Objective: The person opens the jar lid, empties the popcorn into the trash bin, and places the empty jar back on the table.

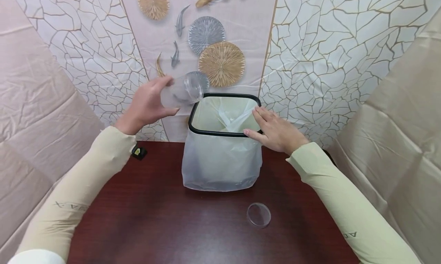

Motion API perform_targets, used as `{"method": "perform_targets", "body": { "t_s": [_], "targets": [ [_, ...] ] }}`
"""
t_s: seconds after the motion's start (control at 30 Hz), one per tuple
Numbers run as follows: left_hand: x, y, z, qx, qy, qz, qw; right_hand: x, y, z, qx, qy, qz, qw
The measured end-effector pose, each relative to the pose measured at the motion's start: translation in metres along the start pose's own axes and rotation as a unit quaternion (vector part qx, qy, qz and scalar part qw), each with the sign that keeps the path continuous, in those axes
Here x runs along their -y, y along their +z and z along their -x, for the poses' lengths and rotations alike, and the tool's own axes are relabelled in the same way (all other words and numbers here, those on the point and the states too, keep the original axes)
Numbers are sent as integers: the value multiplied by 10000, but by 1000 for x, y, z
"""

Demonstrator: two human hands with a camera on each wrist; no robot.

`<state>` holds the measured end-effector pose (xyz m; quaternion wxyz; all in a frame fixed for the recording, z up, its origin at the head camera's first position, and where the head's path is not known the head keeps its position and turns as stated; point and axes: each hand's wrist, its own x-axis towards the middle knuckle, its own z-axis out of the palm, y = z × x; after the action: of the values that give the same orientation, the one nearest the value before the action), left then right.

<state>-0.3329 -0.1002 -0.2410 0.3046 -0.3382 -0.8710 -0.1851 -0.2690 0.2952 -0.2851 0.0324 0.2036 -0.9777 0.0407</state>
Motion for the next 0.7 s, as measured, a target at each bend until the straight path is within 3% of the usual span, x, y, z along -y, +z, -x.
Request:
{"method": "perform_targets", "body": {
  "t_s": [0.07, 0.17, 0.37, 0.53, 0.6, 0.7],
  "targets": [
    [6, 9, 11, -311, -345, 546, 9974, 0, -1, 1, 1, 0, -1, 10000],
    [14, 26, 31, -840, -766, 1367, 9841, 1, -1, 1, 2, -19, 13, 10000],
    [28, 72, 79, -1654, -1672, 2747, 9323, 1, 0, 2, -5, 16, -51, 10000],
    [36, 116, 122, -2088, -2347, 3244, 8922, 0, 2, 2, 48, 16, -96, 9999],
    [38, 131, 136, -2237, -2520, 3297, 8819, 0, 1, 2, 43, 15, -112, 9999],
    [38, 150, 151, -2302, -2698, 3306, 8746, -1, -1, 3, 33, 49, -130, 9999]
  ]
}}
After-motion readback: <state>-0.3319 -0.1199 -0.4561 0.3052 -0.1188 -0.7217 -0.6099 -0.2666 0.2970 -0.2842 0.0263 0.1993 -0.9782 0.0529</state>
